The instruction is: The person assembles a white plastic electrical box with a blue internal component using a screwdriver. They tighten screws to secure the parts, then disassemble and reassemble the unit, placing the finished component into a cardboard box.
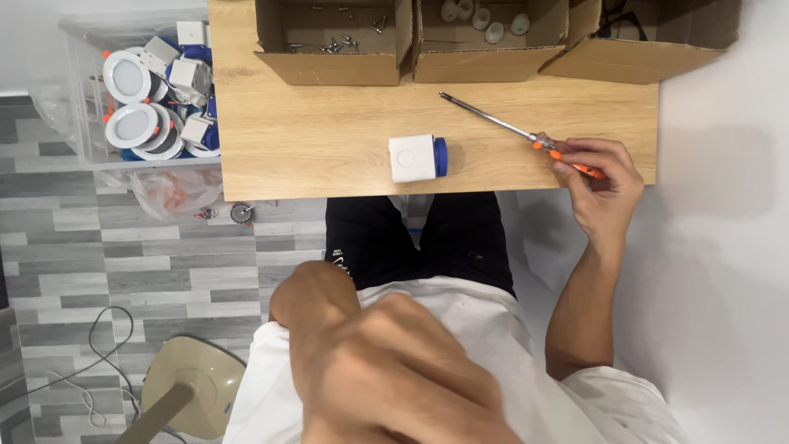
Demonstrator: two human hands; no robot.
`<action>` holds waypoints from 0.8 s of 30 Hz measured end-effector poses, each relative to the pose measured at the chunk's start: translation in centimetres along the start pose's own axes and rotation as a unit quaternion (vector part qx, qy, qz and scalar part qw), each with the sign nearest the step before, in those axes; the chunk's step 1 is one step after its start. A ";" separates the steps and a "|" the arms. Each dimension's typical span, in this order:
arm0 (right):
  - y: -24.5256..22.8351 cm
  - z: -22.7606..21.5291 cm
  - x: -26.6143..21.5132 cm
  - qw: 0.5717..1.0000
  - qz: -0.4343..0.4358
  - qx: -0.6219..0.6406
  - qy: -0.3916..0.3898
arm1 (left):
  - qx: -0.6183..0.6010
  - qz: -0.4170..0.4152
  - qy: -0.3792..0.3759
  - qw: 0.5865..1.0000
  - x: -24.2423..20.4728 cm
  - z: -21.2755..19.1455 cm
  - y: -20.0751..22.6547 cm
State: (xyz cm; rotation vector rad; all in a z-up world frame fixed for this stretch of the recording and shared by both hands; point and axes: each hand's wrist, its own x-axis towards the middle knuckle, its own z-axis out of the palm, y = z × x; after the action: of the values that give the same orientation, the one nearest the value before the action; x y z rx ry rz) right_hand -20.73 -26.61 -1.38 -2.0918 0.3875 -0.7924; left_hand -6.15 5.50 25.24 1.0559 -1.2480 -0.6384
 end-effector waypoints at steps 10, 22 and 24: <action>-1.2 0.4 0.3 0.999 -0.033 -0.021 0.004 | 0.027 0.173 0.241 0.955 -1.7 -0.6 -7.2; 2.3 -1.2 -1.8 0.983 0.024 0.135 0.124 | 0.316 0.005 0.278 0.907 -4.3 -6.7 -20.7; 2.4 -1.4 -2.2 0.953 0.102 0.252 0.136 | 0.316 0.002 0.290 0.903 -4.1 -6.4 -20.8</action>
State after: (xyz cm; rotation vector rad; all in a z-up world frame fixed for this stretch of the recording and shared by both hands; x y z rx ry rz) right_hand -23.27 -27.77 -3.59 -1.4482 0.4830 -0.9438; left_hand 2.03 2.21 4.97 1.6289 -0.9262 0.1308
